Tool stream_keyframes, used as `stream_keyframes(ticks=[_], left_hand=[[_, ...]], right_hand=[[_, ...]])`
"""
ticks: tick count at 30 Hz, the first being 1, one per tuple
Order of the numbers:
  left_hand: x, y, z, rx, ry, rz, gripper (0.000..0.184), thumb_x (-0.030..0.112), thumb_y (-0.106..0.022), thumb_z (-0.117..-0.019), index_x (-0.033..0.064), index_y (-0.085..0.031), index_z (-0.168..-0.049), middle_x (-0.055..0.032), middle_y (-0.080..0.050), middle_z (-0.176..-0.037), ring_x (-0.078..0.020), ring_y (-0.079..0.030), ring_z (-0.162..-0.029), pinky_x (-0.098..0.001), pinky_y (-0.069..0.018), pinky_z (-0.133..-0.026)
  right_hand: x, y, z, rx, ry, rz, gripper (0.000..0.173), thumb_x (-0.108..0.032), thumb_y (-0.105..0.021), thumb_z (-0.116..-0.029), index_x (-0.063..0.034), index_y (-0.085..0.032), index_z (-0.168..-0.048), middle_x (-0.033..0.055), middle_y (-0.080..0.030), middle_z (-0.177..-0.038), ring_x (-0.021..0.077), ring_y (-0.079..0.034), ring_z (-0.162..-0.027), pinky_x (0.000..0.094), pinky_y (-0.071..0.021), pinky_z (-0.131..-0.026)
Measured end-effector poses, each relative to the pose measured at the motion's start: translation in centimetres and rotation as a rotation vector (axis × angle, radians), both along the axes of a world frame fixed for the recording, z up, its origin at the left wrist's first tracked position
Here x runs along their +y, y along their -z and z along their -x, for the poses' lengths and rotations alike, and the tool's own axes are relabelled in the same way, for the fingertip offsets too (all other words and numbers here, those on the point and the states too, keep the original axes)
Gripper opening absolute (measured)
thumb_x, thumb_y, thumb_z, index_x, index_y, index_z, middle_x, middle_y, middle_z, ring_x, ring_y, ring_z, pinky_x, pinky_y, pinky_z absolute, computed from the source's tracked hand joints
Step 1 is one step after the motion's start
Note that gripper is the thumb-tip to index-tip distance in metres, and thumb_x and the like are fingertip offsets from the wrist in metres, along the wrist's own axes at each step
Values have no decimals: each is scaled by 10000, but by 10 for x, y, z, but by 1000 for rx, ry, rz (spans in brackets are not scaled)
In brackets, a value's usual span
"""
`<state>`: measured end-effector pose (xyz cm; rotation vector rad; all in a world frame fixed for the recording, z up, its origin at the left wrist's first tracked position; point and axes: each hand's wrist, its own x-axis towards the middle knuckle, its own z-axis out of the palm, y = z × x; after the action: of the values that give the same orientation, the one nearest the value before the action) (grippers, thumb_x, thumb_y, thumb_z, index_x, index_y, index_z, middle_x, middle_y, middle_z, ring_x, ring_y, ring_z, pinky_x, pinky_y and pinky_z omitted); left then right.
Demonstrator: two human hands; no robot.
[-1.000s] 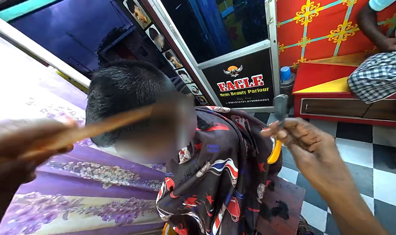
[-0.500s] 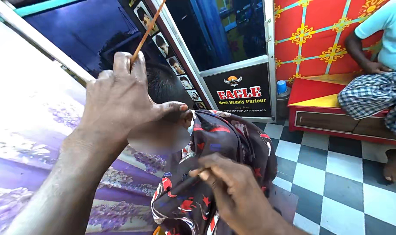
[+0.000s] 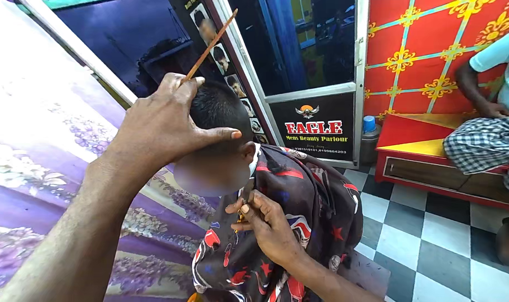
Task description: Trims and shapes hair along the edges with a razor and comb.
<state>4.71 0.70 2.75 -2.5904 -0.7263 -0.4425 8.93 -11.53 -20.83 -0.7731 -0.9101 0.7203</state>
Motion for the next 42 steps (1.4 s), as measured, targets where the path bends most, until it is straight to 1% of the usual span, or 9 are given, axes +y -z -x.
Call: stream_keyframes(ticks=[3, 6, 12, 15, 18, 22, 29, 35, 42], left_hand=[[8, -2, -1, -8, 16, 23, 1134, 869, -659, -699, 128, -467, -1536, -200, -462, -1514, -468, -618, -1139, -721, -476, -814], [13, -3, -2, -20, 22, 58, 1110, 846, -689, -696, 147, -476, -1532, -192, -473, -1506, -464, -601, -1178, -730, -465, -834], [11, 3, -4, -14, 248, -115, 983, 665, -730, -790, 66, -462, -1521, -225, -450, -1540, -488, -453, -1384, -729, -390, -1017], [5, 9, -9, 49, 323, -86, 767, 456, -750, -894, 55, -498, -1497, -211, -456, -1537, -485, -487, -1347, -704, -434, -1003], [11, 13, -8, 34, 308, -64, 857, 631, -640, -890, 76, -478, -1523, -189, -429, -1566, -459, -485, -1356, -669, -438, -1013], [18, 17, 1, -90, 195, -32, 1267, 911, -625, -652, 79, -385, -1578, -217, -403, -1571, -471, -529, -1305, -692, -479, -929], [21, 16, 0, -147, 141, 78, 1180, 888, -663, -641, 163, -452, -1548, -184, -474, -1508, -417, -619, -1166, -654, -515, -826], [41, 5, -4, -129, 135, 193, 1057, 810, -734, -664, 231, -493, -1515, -111, -500, -1488, -354, -599, -1220, -665, -496, -863], [79, -2, -2, -91, 251, 300, 1040, 792, -748, -649, 281, -482, -1515, -35, -508, -1471, -234, -556, -1287, -600, -483, -985]], right_hand=[[0, 3, 8, 304, -152, -196, 223, -40, -417, -1078, 40, -623, -1106, 176, -686, -1147, 304, -677, -1151, 479, -576, -1004], [4, 3, 13, 277, -120, -242, 220, -53, -441, -1071, 35, -639, -1104, 154, -685, -1146, 252, -654, -1171, 424, -530, -1051], [22, -6, 24, -8, 296, 15, 256, -158, -522, -1066, -158, -700, -1250, -30, -725, -1098, 87, -679, -974, 285, -571, -826], [12, -12, 32, 117, 257, -165, 224, -63, -521, -1050, -31, -665, -1220, 91, -723, -1068, 182, -713, -955, 341, -615, -857], [-2, -16, 32, 155, 138, -306, 193, -27, -496, -1050, 49, -645, -1148, 160, -711, -1051, 228, -703, -1028, 367, -586, -941], [-9, -15, 12, 151, -121, -153, 228, -62, -468, -1061, 27, -619, -1207, 139, -677, -1167, 223, -696, -1046, 397, -601, -931], [-2, 18, -13, 215, 17, -185, 285, -86, -500, -1050, 18, -590, -1299, 142, -664, -1215, 239, -678, -1110, 411, -571, -987], [-6, 37, -14, 246, 150, -146, 217, -111, -491, -1050, 14, -573, -1207, 194, -606, -1395, 274, -682, -1156, 419, -587, -965], [3, 13, 1, 302, 207, -108, 194, 15, -503, -1016, 63, -655, -1126, 166, -725, -1105, 233, -709, -1057, 382, -596, -944]])
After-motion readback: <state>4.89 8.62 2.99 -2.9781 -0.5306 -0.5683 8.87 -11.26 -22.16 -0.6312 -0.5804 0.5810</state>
